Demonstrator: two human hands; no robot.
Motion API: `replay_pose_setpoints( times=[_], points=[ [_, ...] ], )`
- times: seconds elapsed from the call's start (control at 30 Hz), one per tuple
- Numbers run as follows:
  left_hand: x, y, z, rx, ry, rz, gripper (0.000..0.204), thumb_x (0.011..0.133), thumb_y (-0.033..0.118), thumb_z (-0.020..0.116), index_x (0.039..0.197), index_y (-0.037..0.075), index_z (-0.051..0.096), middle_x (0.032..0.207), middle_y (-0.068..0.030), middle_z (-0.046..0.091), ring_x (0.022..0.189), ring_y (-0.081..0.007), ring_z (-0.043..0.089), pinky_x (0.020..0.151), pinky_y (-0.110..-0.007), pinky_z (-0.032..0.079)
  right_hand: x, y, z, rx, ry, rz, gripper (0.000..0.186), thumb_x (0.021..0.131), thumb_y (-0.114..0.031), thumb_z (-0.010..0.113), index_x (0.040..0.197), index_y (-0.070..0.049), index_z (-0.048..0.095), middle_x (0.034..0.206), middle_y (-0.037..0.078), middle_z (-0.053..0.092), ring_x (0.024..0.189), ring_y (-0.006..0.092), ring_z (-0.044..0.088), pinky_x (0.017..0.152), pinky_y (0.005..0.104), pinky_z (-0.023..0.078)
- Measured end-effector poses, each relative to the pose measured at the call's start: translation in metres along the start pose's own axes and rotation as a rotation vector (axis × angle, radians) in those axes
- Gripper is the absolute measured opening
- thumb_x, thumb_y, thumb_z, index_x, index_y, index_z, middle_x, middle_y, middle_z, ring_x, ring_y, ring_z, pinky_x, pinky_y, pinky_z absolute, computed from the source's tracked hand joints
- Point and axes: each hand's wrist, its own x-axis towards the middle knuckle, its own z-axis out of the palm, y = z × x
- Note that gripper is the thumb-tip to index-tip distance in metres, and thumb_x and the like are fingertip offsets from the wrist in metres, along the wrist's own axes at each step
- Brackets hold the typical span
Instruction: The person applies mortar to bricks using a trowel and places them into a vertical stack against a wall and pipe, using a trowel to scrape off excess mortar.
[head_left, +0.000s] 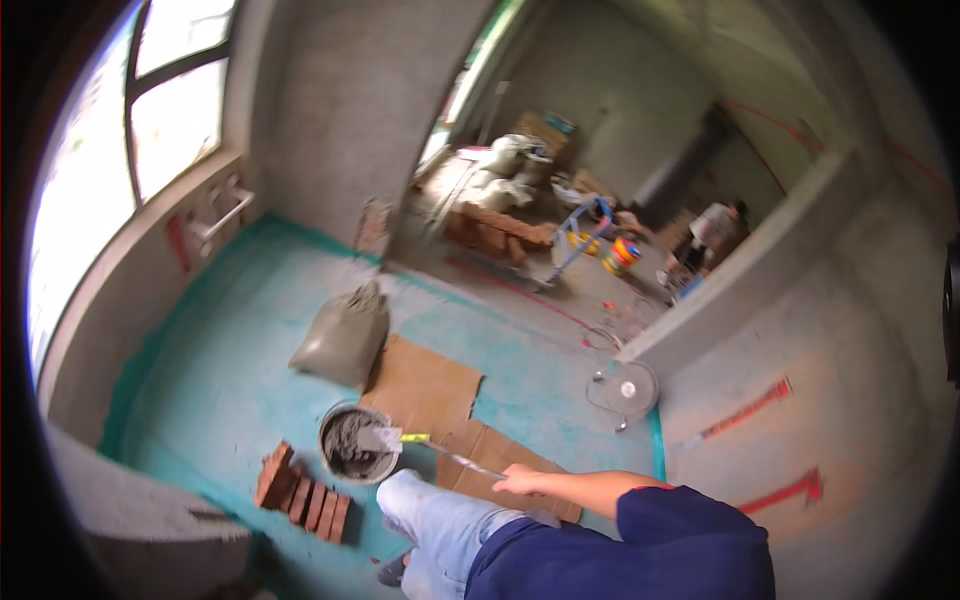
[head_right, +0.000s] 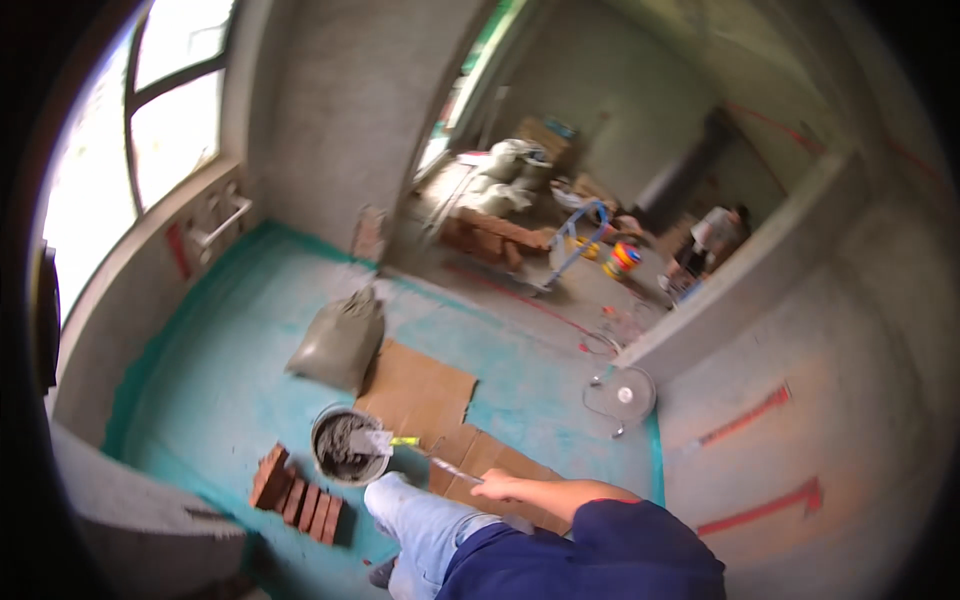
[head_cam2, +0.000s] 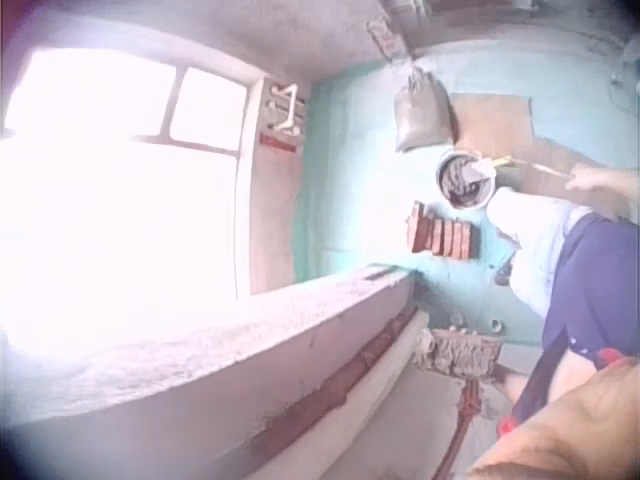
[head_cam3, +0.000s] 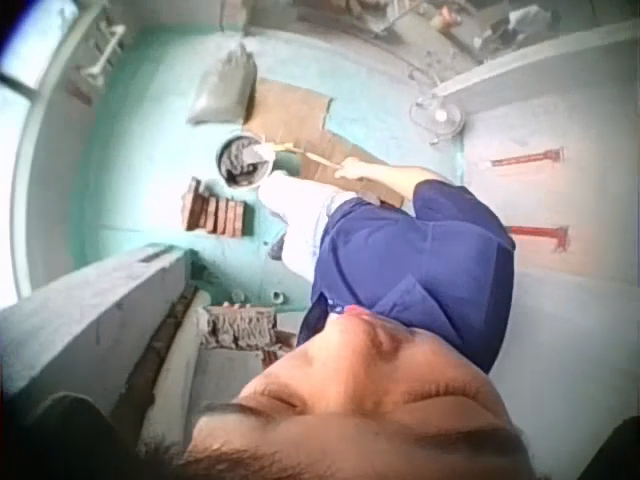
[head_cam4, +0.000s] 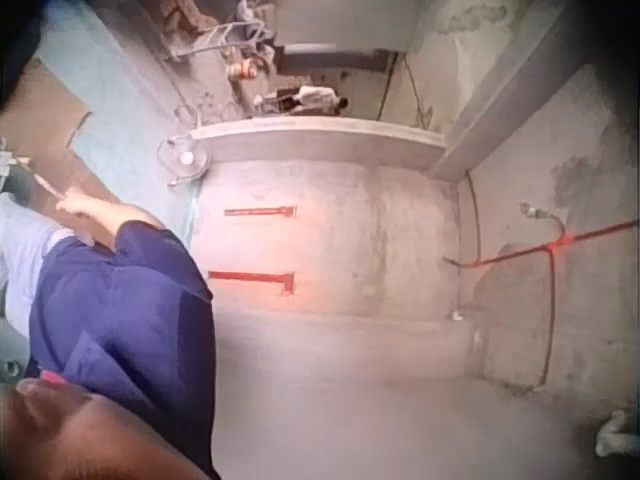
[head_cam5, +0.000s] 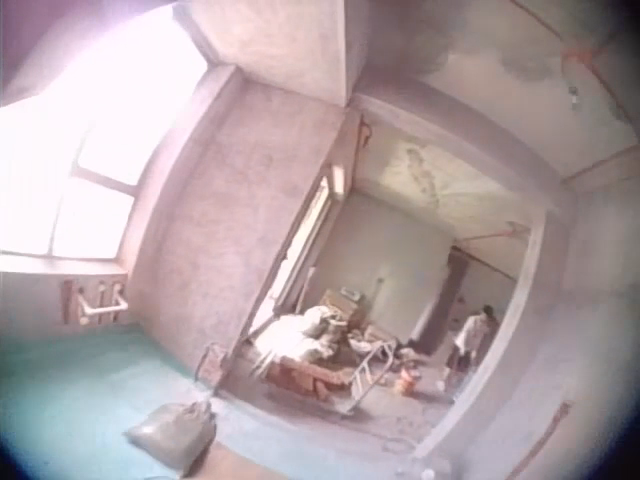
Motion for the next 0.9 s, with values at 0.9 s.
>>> replay_pose_setpoints(
  times=[0.9],
  points=[
    [-0.082, 0.205, 0.217, -0.125, -0.581, 0.468, 0.085, 0.09, 0.056, 0.054, 0.149, 0.003, 0.023, 0.148, -0.0287, 0.028, 0.134, -0.0467, 0.035, 0.112, -0.063, 0.022, -0.165, -0.28, 0.056, 0.624, -0.362, -1.071, 0.037, 0.087, -0.022, 0.07, 0.057, -0.009, 0.052, 0.051, -0.003, 0.05, 0.046, 0.0051, 0.044, 0.043, 0.0238, 0.035]
  ],
)
